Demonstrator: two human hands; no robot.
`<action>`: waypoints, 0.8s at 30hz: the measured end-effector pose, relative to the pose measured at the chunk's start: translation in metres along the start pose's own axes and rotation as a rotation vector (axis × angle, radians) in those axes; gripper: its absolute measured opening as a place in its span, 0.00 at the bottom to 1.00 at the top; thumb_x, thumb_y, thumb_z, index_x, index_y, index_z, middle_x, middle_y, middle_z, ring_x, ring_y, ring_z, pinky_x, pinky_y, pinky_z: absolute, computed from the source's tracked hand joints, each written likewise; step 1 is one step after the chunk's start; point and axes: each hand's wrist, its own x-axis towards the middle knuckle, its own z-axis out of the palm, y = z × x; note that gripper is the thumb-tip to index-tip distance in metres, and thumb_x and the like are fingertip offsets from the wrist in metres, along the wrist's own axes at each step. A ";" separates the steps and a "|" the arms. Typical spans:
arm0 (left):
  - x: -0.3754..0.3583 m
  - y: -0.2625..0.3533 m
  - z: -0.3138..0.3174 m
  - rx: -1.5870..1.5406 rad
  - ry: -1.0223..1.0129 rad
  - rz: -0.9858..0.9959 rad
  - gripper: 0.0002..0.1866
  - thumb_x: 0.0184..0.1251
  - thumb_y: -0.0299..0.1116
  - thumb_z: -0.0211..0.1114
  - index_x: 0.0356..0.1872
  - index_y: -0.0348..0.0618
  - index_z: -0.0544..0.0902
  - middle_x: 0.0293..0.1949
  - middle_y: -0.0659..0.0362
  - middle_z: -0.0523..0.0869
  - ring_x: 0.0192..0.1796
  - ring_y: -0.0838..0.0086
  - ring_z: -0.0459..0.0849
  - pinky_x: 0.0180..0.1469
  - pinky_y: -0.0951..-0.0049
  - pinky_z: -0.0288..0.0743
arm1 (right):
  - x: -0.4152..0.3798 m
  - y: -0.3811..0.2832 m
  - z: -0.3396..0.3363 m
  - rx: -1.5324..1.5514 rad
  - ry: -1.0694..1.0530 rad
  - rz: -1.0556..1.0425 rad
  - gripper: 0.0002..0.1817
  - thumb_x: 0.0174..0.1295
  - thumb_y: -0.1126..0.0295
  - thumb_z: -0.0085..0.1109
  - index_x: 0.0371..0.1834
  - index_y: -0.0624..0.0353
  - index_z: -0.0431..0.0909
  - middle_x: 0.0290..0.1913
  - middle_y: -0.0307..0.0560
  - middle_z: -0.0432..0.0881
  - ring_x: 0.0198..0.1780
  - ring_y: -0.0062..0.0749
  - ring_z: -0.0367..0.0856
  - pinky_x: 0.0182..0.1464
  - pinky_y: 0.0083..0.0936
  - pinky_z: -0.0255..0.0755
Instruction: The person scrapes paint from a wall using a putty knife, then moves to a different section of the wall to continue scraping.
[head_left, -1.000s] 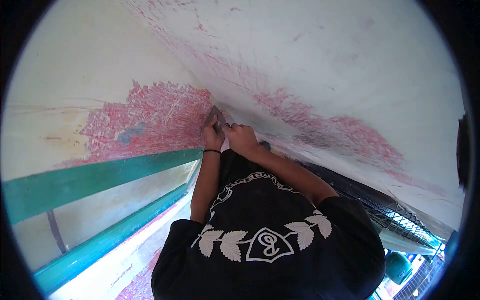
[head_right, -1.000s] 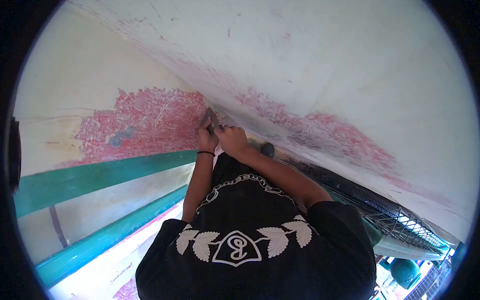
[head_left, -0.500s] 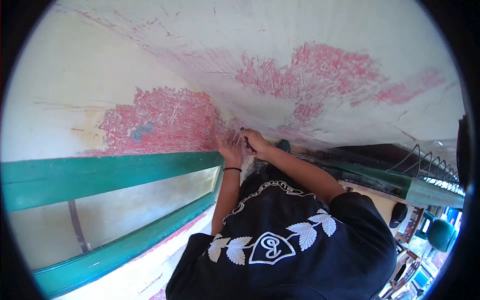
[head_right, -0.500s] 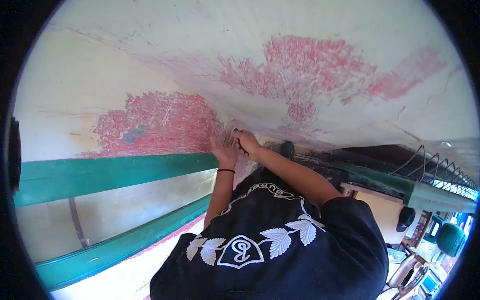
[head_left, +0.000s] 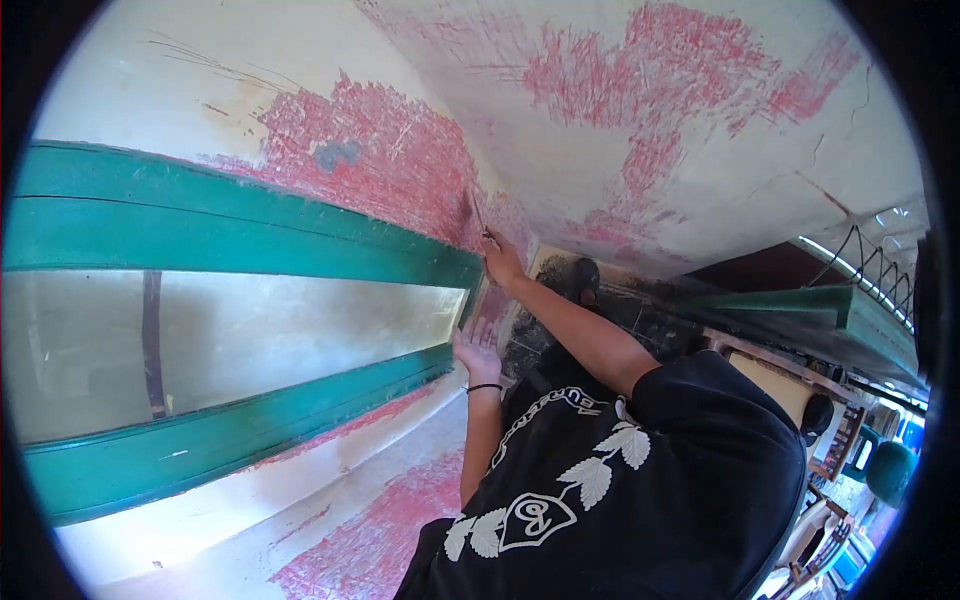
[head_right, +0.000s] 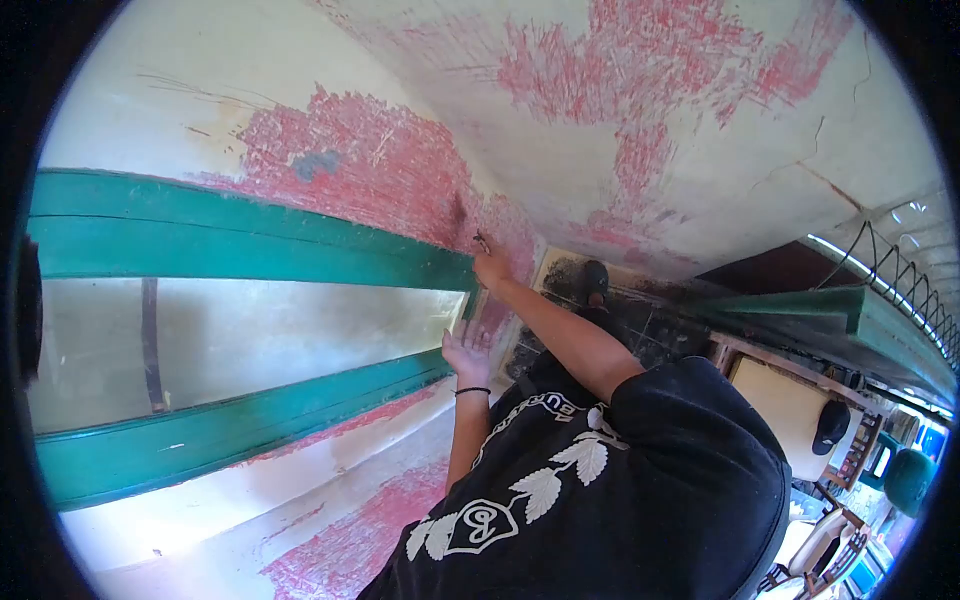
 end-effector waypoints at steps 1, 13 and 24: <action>0.005 0.004 -0.003 -0.009 0.005 0.013 0.38 0.70 0.61 0.50 0.69 0.39 0.67 0.64 0.51 0.74 0.55 0.62 0.75 0.57 0.64 0.71 | -0.023 -0.020 -0.003 0.104 -0.099 0.088 0.26 0.74 0.57 0.50 0.74 0.44 0.65 0.23 0.41 0.74 0.18 0.26 0.72 0.20 0.28 0.65; 0.048 0.055 0.047 0.360 -0.153 0.053 0.34 0.68 0.56 0.58 0.66 0.41 0.71 0.61 0.52 0.76 0.56 0.62 0.75 0.60 0.61 0.69 | -0.009 0.006 -0.014 0.210 -0.094 0.159 0.26 0.74 0.60 0.49 0.75 0.44 0.63 0.23 0.42 0.75 0.19 0.24 0.73 0.19 0.26 0.66; 0.198 0.013 0.120 0.089 -0.388 -0.372 0.28 0.71 0.55 0.58 0.55 0.39 0.77 0.51 0.51 0.81 0.56 0.59 0.79 0.58 0.57 0.74 | 0.072 -0.010 -0.023 0.096 -0.255 0.144 0.36 0.70 0.68 0.53 0.80 0.45 0.52 0.27 0.43 0.77 0.16 0.25 0.72 0.15 0.26 0.66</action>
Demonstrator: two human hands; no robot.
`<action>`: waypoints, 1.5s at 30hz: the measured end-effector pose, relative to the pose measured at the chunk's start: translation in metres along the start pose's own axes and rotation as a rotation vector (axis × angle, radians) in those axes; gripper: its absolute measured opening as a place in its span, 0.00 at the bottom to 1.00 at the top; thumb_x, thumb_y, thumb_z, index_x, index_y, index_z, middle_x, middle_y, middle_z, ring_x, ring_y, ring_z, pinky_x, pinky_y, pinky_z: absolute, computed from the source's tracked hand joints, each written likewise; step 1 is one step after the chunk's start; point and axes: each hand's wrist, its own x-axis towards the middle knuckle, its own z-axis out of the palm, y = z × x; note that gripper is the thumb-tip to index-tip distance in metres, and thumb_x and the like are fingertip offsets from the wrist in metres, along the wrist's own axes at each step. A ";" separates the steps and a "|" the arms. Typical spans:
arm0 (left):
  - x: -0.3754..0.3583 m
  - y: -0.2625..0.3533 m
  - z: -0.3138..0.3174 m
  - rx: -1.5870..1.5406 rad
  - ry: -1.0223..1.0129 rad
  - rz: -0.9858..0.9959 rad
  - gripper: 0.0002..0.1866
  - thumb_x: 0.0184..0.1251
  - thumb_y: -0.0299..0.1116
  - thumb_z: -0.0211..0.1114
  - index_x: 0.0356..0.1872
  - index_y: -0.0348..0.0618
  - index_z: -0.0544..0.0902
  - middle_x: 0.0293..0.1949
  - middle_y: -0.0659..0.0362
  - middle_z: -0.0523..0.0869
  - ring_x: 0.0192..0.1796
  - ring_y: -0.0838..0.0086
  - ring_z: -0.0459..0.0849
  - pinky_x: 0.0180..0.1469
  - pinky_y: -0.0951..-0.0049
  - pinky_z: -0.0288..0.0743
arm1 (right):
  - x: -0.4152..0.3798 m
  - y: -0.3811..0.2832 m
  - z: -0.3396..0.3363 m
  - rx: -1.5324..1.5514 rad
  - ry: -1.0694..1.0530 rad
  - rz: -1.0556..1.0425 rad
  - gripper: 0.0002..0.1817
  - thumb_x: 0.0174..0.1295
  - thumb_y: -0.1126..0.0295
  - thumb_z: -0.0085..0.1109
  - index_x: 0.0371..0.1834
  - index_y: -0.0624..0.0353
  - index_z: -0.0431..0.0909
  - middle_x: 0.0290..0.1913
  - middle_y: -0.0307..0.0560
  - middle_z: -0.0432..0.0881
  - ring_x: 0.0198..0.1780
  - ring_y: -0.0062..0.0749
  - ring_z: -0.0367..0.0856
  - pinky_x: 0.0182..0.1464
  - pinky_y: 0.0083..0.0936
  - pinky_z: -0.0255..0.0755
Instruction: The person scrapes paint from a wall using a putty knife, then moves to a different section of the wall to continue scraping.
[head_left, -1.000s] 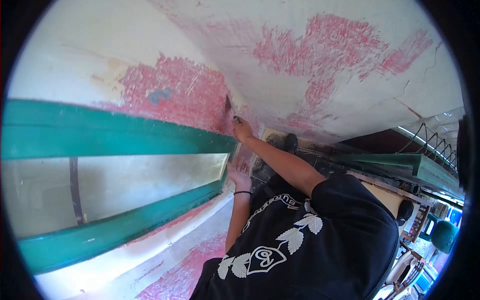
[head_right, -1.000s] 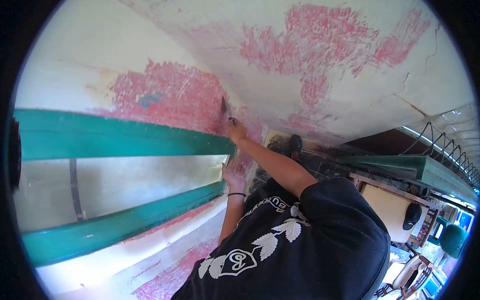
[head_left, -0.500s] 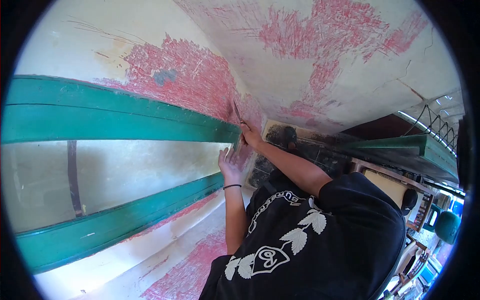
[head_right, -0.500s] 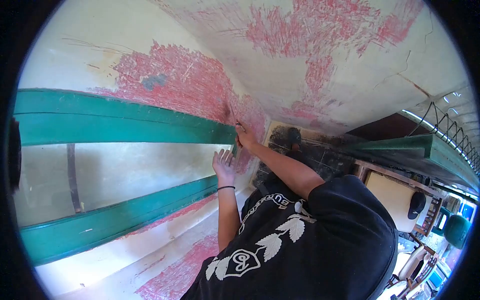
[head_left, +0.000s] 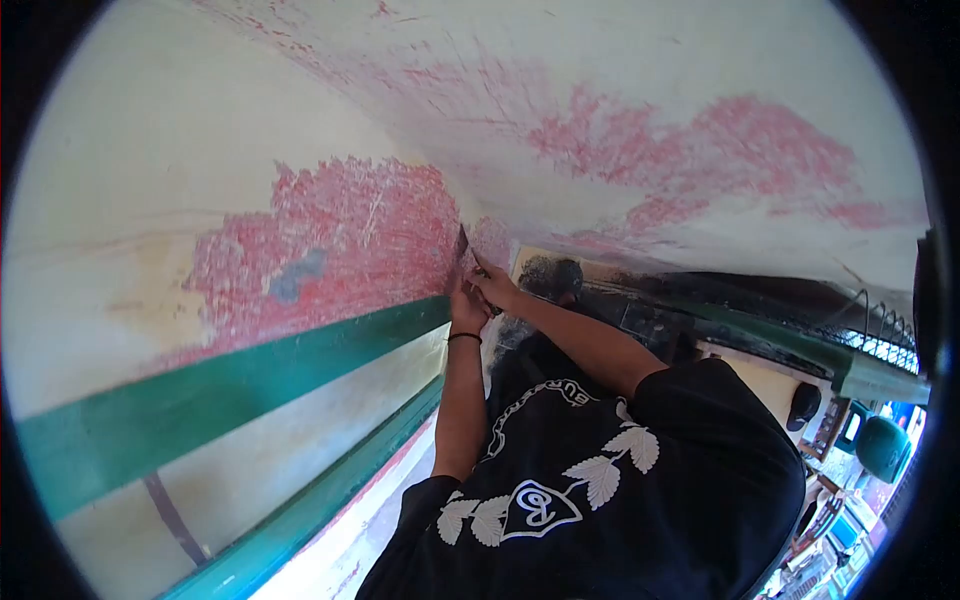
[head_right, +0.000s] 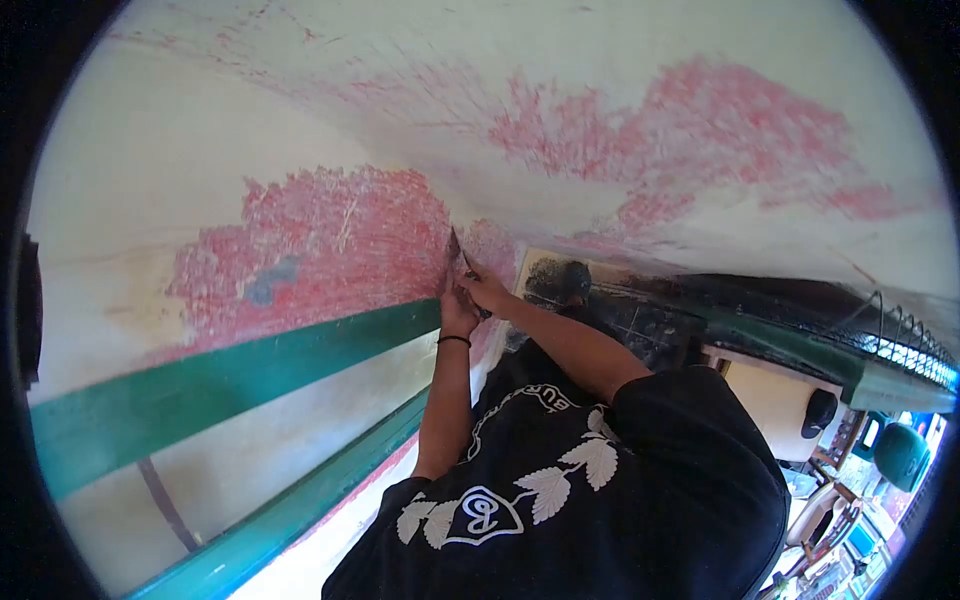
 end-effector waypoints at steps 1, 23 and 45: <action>0.017 0.000 -0.002 -0.012 -0.042 0.028 0.26 0.72 0.53 0.58 0.54 0.39 0.77 0.51 0.51 0.81 0.55 0.60 0.80 0.58 0.58 0.75 | 0.006 -0.001 -0.004 -0.014 -0.015 -0.021 0.39 0.68 0.70 0.54 0.81 0.46 0.49 0.27 0.44 0.78 0.17 0.25 0.73 0.15 0.26 0.67; 0.069 -0.004 0.020 0.608 0.287 0.075 0.24 0.65 0.43 0.69 0.51 0.31 0.83 0.48 0.53 0.84 0.48 0.68 0.82 0.51 0.68 0.76 | 0.039 0.039 -0.030 -0.426 0.136 -0.062 0.28 0.61 0.66 0.61 0.67 0.56 0.72 0.37 0.49 0.85 0.26 0.29 0.81 0.29 0.30 0.76; 0.083 -0.008 -0.016 0.526 0.094 0.063 0.27 0.69 0.34 0.64 0.68 0.43 0.70 0.58 0.57 0.78 0.58 0.64 0.77 0.61 0.64 0.72 | 0.072 0.110 -0.030 -0.636 0.368 -0.228 0.20 0.59 0.60 0.60 0.49 0.64 0.80 0.42 0.67 0.85 0.46 0.61 0.84 0.48 0.48 0.77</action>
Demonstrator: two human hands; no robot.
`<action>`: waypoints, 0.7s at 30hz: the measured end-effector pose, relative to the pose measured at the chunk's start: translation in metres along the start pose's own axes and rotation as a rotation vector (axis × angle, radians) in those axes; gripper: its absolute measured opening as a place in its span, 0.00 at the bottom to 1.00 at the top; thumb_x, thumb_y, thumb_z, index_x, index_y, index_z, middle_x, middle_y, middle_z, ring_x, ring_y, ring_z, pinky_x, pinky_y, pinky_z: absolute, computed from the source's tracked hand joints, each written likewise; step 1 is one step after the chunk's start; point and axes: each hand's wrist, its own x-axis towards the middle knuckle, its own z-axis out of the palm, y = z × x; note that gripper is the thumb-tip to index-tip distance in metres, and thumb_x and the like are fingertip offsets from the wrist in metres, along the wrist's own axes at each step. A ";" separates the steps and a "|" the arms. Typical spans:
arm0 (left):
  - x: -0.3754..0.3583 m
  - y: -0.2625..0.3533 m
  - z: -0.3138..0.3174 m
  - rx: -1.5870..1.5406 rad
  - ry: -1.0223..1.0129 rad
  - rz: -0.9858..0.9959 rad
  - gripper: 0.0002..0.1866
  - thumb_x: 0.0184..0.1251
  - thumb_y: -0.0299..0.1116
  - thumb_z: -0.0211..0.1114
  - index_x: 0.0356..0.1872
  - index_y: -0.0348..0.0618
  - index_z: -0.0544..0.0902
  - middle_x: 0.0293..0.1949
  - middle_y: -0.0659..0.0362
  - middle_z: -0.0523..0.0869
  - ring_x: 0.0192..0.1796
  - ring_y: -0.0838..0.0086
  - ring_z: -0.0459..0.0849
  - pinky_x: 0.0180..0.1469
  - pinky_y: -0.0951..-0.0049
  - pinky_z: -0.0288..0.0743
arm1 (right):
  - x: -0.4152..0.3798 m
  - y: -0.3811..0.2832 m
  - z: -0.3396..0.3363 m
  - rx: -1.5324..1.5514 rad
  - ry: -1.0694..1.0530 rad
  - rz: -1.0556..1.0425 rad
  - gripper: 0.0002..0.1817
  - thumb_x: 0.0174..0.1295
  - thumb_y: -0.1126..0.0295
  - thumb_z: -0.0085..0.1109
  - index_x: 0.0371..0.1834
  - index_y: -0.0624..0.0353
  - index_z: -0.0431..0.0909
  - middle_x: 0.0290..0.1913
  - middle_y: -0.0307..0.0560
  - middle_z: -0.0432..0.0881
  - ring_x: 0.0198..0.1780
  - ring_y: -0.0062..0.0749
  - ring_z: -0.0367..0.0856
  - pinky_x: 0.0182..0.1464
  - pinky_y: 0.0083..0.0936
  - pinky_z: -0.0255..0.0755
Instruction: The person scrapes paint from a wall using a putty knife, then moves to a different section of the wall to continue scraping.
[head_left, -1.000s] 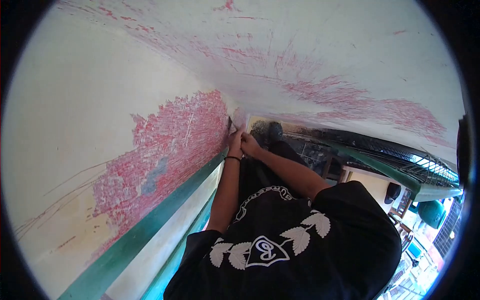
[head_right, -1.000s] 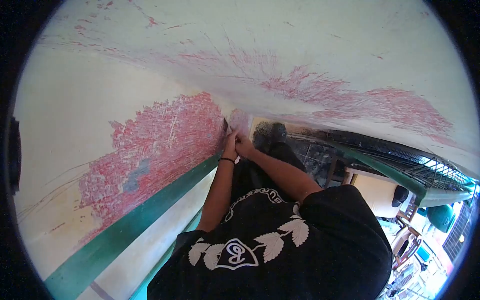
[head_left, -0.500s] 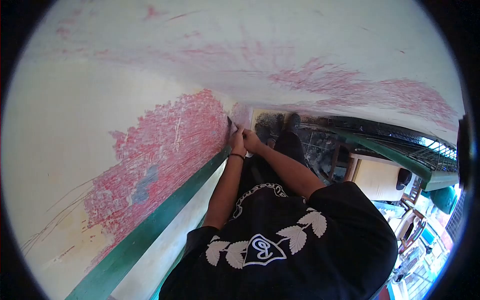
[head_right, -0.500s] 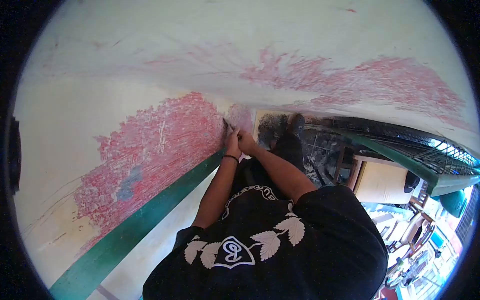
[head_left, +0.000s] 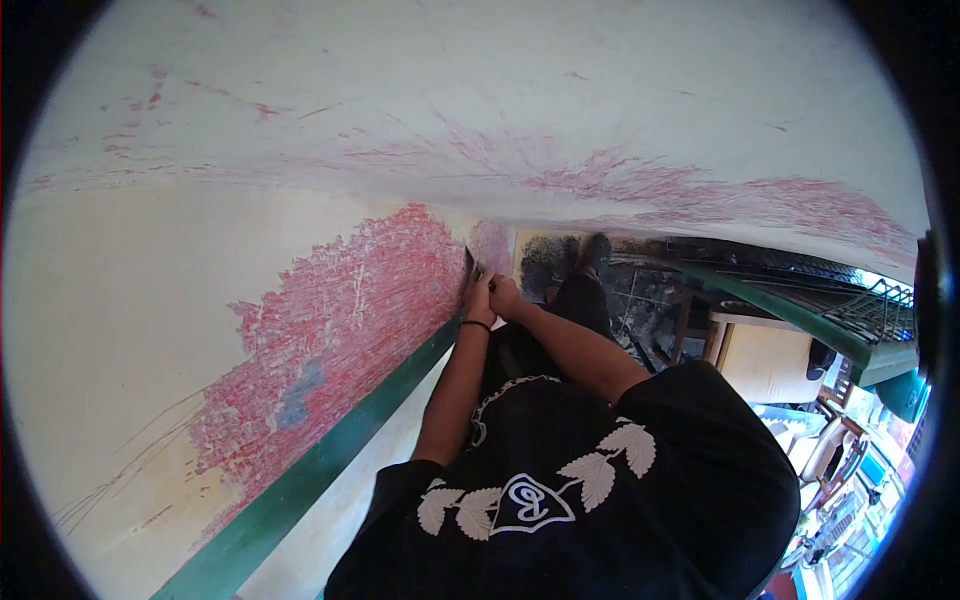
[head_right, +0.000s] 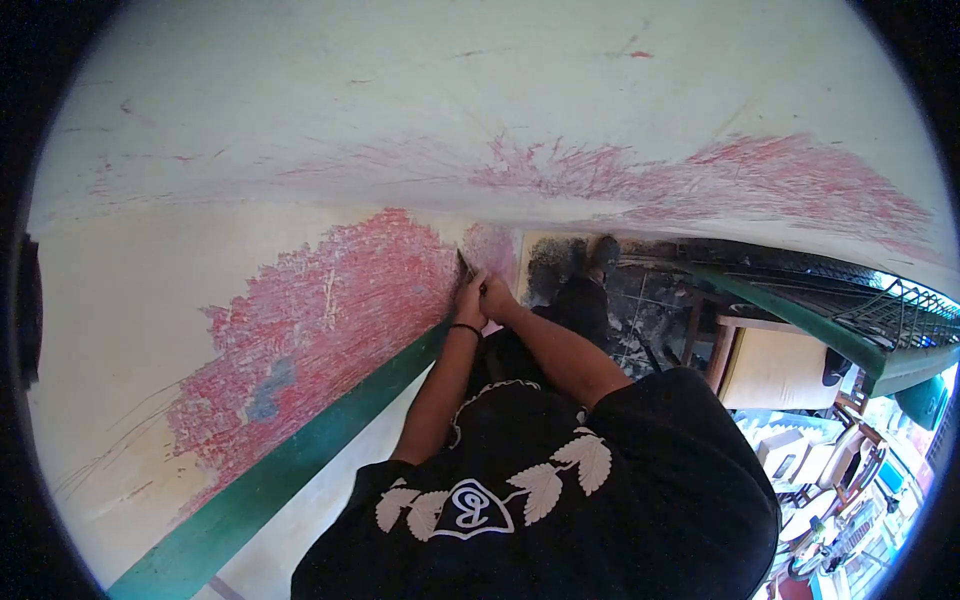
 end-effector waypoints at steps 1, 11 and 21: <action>-0.008 0.009 0.015 -0.039 0.027 0.057 0.25 0.68 0.36 0.65 0.65 0.44 0.73 0.55 0.55 0.80 0.56 0.63 0.78 0.59 0.63 0.74 | 0.001 -0.024 -0.017 0.030 -0.011 0.024 0.20 0.59 0.61 0.60 0.49 0.64 0.80 0.42 0.67 0.85 0.46 0.61 0.84 0.48 0.48 0.77; 0.023 -0.012 -0.007 -0.147 0.077 -0.184 0.22 0.63 0.41 0.69 0.54 0.40 0.79 0.50 0.51 0.82 0.53 0.60 0.81 0.53 0.56 0.77 | 0.001 -0.072 -0.051 -0.101 -0.131 0.112 0.19 0.60 0.63 0.58 0.49 0.65 0.80 0.43 0.68 0.84 0.45 0.61 0.84 0.46 0.49 0.78; 0.027 -0.008 -0.010 -0.134 0.050 -0.248 0.18 0.63 0.45 0.66 0.44 0.42 0.81 0.45 0.49 0.85 0.45 0.60 0.84 0.47 0.58 0.79 | 0.016 -0.035 -0.032 -0.098 -0.238 0.183 0.19 0.58 0.64 0.58 0.46 0.69 0.83 0.39 0.66 0.86 0.33 0.52 0.88 0.35 0.42 0.81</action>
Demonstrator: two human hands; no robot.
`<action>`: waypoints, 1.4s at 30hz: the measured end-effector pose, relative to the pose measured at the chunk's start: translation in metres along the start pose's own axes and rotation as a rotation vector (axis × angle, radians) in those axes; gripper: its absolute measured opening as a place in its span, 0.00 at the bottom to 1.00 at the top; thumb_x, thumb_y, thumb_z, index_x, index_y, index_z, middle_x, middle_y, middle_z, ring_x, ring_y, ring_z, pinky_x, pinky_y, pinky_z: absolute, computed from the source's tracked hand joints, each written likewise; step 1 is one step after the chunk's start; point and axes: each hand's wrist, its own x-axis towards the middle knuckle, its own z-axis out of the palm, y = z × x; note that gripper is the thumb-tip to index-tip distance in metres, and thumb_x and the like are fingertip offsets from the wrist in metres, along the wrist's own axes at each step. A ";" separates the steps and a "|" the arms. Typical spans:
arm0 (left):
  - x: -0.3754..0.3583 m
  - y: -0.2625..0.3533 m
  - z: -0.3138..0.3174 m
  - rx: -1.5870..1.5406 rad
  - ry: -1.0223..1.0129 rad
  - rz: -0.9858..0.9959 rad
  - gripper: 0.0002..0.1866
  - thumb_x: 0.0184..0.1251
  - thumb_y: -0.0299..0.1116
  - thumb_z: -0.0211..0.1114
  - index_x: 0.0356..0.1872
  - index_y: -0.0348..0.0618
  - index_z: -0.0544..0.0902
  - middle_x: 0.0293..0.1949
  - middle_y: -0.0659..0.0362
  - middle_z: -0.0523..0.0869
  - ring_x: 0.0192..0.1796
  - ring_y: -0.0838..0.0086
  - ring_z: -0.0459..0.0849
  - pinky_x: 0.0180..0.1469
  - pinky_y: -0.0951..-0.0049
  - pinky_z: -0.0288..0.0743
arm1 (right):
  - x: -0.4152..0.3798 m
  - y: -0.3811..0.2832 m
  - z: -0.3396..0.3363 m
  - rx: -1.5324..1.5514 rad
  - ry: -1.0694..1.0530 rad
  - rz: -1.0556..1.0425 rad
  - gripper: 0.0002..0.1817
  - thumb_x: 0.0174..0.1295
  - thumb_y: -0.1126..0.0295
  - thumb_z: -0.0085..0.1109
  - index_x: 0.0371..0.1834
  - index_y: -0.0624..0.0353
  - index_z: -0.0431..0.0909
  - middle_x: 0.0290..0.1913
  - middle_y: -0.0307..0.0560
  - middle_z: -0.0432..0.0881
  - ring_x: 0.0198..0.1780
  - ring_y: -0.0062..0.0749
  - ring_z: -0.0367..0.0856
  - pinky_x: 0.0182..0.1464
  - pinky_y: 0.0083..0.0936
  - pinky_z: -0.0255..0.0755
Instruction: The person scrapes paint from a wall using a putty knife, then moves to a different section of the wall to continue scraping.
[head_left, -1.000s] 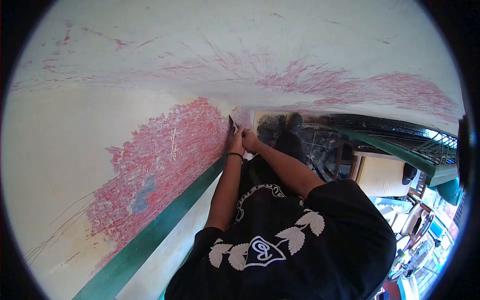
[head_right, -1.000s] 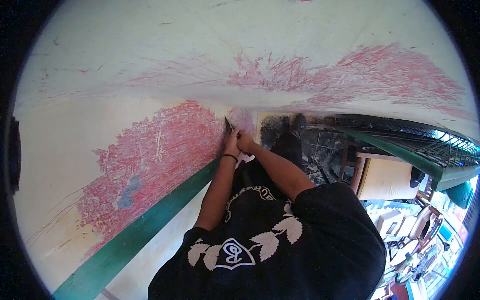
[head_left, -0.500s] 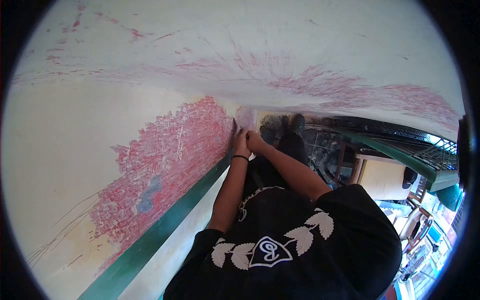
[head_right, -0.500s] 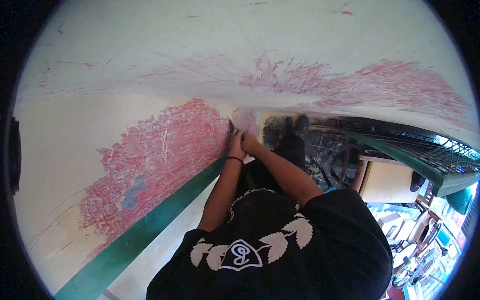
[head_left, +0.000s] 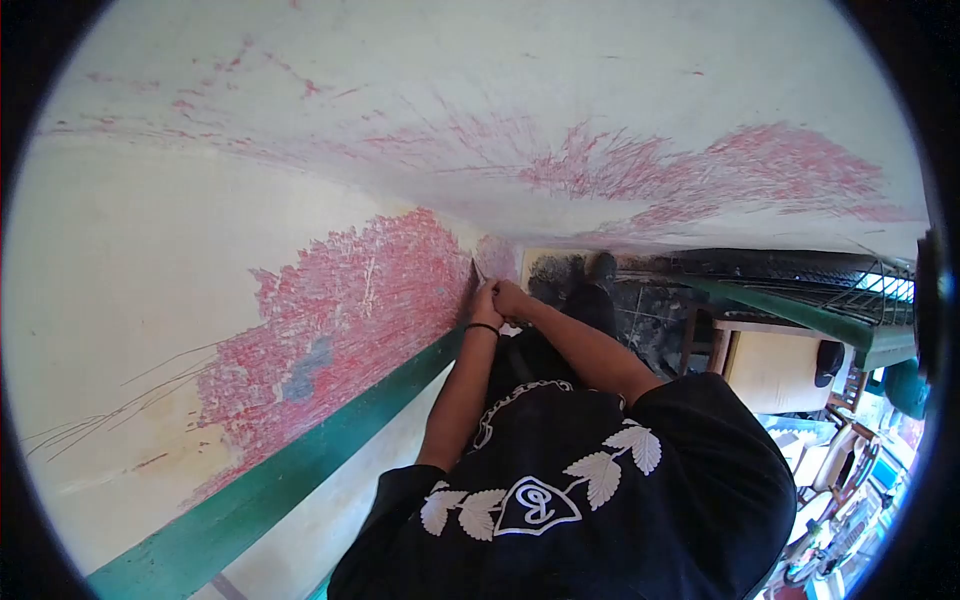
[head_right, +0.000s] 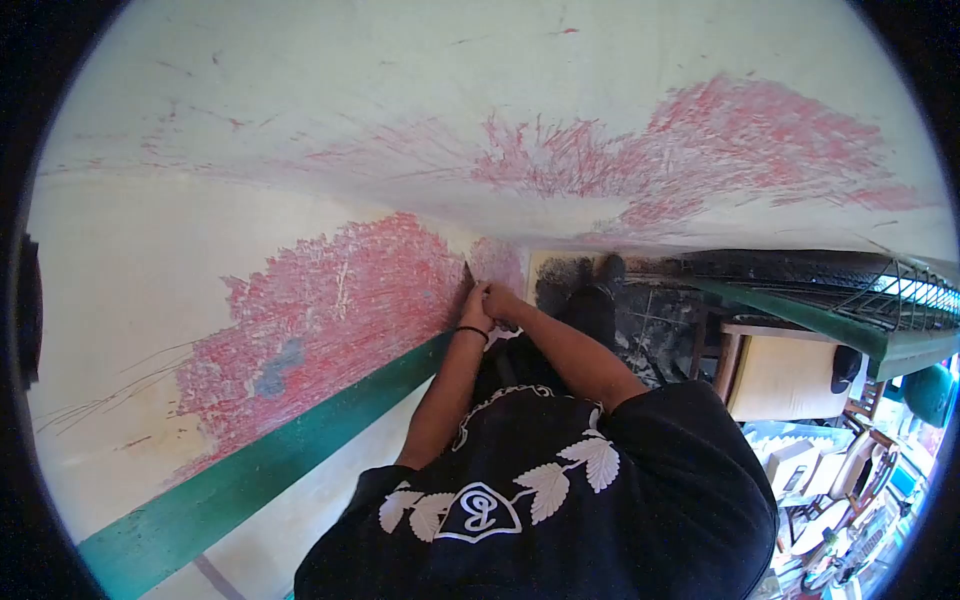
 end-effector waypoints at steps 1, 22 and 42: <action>0.000 0.001 0.005 0.045 0.018 0.009 0.19 0.63 0.46 0.66 0.46 0.44 0.80 0.46 0.48 0.85 0.45 0.58 0.84 0.47 0.55 0.80 | -0.001 -0.005 -0.005 0.002 -0.008 0.003 0.19 0.57 0.64 0.58 0.46 0.68 0.83 0.39 0.66 0.86 0.34 0.53 0.88 0.36 0.42 0.81; -0.031 0.035 0.037 0.061 -0.029 -0.023 0.14 0.67 0.49 0.57 0.36 0.50 0.81 0.28 0.58 0.83 0.23 0.62 0.79 0.16 0.64 0.65 | 0.000 -0.045 -0.039 0.193 -0.257 0.212 0.13 0.56 0.69 0.55 0.29 0.72 0.81 0.21 0.56 0.81 0.19 0.38 0.80 0.18 0.38 0.71; -0.129 0.052 0.113 -0.517 -0.294 0.258 0.12 0.71 0.42 0.61 0.44 0.46 0.78 0.39 0.61 0.80 0.46 0.67 0.78 0.53 0.60 0.71 | -0.139 -0.154 -0.139 -0.476 0.258 -0.523 0.21 0.47 0.79 0.61 0.48 0.63 0.84 0.43 0.61 0.85 0.43 0.56 0.85 0.50 0.41 0.80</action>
